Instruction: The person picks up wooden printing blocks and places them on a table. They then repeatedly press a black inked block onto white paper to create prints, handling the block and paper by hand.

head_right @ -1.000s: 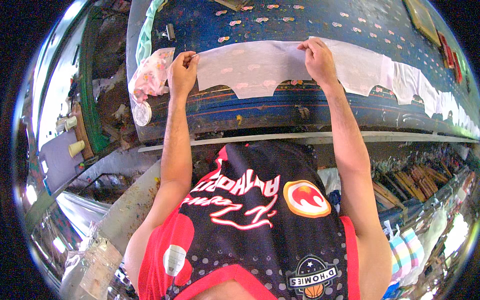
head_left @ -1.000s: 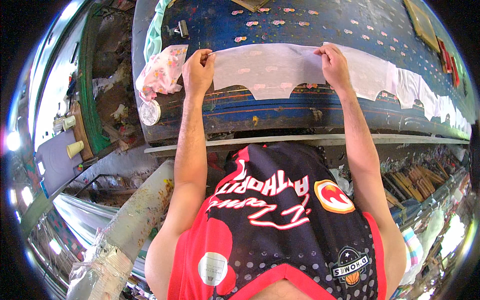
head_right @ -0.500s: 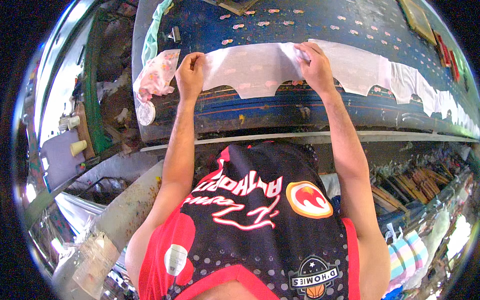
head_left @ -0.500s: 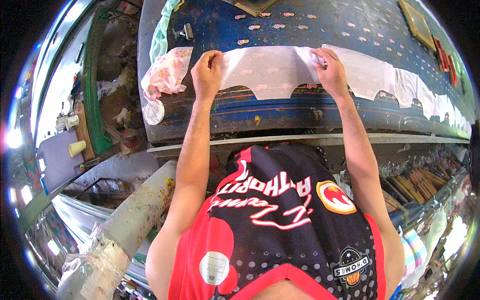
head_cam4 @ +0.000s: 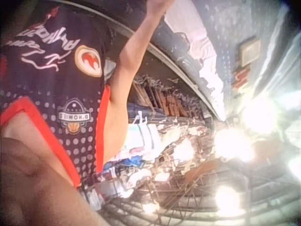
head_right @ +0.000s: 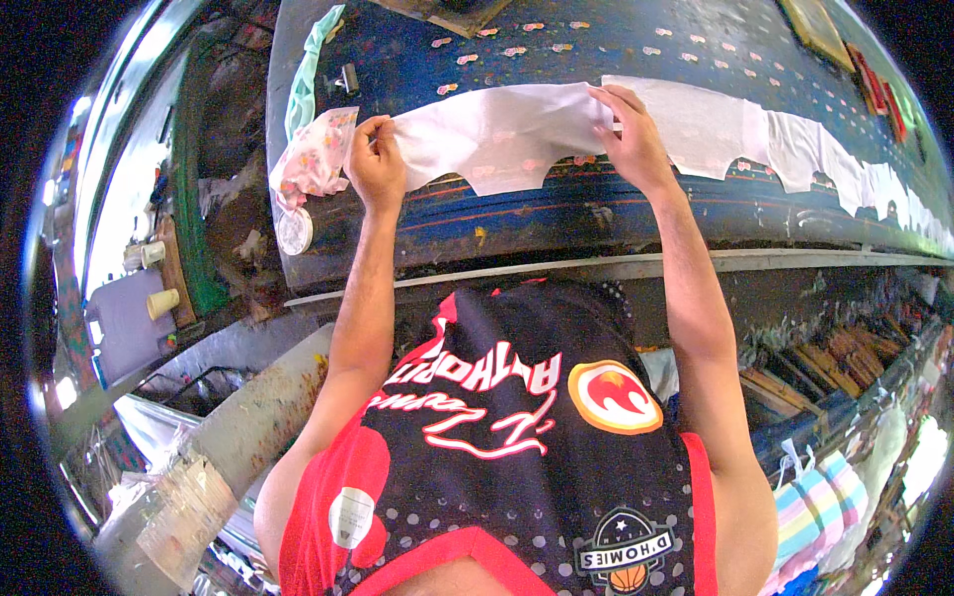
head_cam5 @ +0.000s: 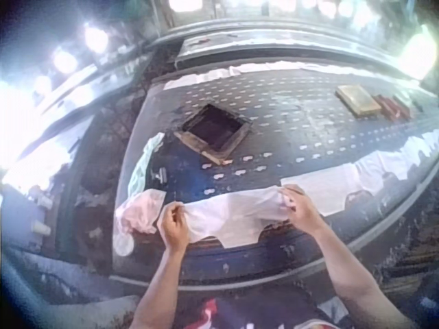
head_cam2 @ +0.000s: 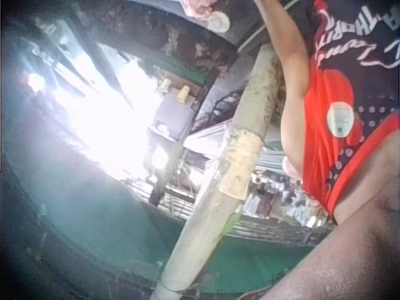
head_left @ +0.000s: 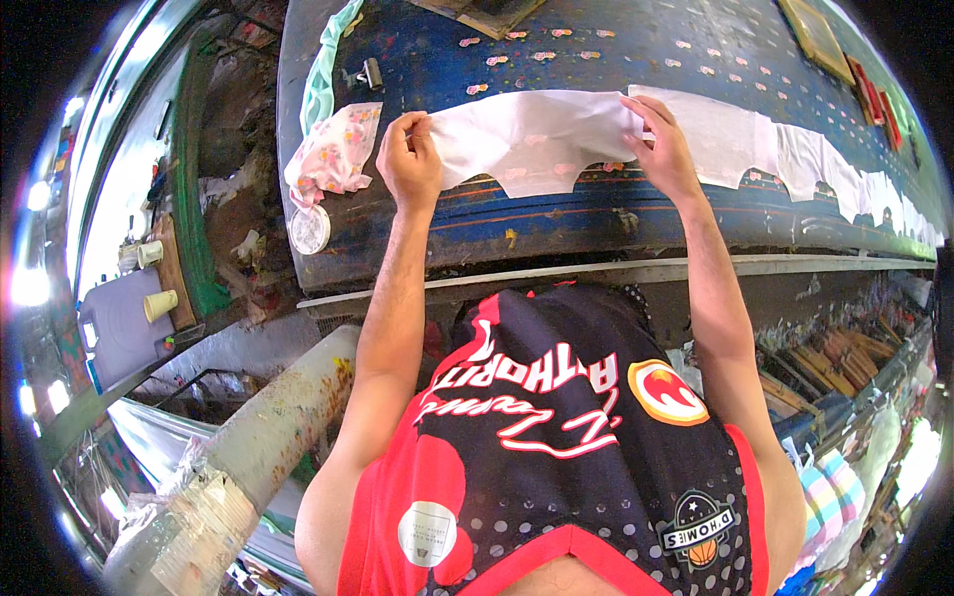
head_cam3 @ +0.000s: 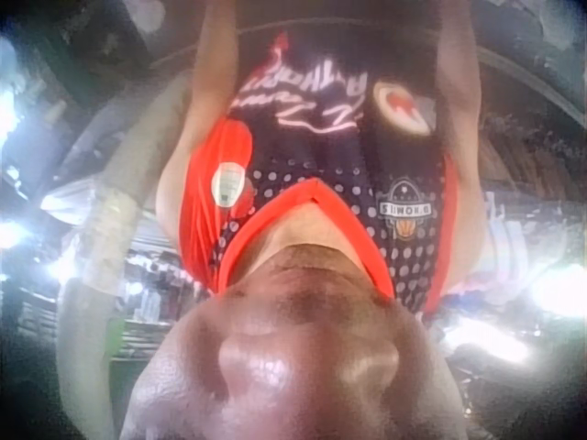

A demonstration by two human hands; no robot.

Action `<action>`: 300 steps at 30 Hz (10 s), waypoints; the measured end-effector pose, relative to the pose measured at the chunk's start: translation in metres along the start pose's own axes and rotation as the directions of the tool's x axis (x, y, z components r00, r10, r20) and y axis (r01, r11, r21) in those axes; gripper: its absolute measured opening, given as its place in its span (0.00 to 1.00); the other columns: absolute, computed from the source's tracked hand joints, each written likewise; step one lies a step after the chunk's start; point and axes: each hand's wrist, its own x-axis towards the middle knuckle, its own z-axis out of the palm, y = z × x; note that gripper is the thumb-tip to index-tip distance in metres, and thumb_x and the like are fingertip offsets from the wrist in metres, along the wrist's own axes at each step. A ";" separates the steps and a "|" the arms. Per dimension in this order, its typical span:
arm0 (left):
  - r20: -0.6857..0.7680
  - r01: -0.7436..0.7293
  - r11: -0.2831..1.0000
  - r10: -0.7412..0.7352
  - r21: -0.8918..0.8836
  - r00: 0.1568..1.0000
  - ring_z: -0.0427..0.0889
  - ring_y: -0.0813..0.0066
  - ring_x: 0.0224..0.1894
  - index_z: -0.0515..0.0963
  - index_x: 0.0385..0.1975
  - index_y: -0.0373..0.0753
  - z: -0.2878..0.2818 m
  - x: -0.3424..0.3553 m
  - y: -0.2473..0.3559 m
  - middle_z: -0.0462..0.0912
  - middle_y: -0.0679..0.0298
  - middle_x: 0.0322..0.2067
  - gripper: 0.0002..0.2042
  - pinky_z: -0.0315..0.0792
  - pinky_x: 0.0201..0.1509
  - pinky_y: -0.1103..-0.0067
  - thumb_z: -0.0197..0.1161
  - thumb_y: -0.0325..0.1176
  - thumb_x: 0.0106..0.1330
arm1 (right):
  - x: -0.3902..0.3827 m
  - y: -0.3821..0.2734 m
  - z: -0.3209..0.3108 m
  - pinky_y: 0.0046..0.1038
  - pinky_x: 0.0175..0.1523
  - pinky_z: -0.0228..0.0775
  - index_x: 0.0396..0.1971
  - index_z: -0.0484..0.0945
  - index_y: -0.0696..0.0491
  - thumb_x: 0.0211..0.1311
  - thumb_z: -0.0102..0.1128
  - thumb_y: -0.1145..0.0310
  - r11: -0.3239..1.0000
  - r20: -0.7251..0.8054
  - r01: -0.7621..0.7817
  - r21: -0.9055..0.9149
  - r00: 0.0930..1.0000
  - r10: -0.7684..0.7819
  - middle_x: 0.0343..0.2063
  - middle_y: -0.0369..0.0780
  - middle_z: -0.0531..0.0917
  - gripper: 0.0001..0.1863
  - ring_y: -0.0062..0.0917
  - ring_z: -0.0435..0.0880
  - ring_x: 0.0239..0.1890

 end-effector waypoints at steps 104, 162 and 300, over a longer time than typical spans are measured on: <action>0.729 -0.384 0.890 0.091 0.247 0.679 0.46 0.45 0.85 0.56 0.80 0.29 0.100 -0.075 0.068 0.52 0.43 0.82 0.42 0.37 0.86 0.48 0.51 0.59 0.79 | 0.012 0.039 -0.011 0.30 0.61 0.78 0.77 0.71 0.44 0.57 0.70 0.77 0.982 0.303 -0.163 0.095 0.944 0.128 0.73 0.42 0.71 0.43 0.28 0.81 0.52; -0.109 0.623 0.642 -0.730 -0.446 0.675 0.83 0.62 0.46 0.79 0.55 0.36 0.173 0.221 -0.031 0.83 0.56 0.46 0.29 0.79 0.50 0.70 0.72 0.21 0.47 | -0.139 0.045 -0.039 0.34 0.27 0.64 0.26 0.80 0.56 0.80 0.63 0.62 0.891 -0.758 -0.406 -0.201 0.641 0.121 0.18 0.40 0.76 0.19 0.28 0.72 0.19; 0.456 0.624 0.702 -0.457 -0.341 0.764 0.81 0.70 0.61 0.81 0.50 0.34 -0.010 -0.050 0.045 0.77 0.53 0.72 0.27 0.75 0.64 0.76 0.73 0.16 0.45 | -0.141 -0.019 0.017 0.35 0.27 0.68 0.25 0.78 0.57 0.73 0.68 0.71 0.965 -0.475 -0.107 -0.241 0.880 -0.021 0.22 0.42 0.80 0.14 0.35 0.78 0.21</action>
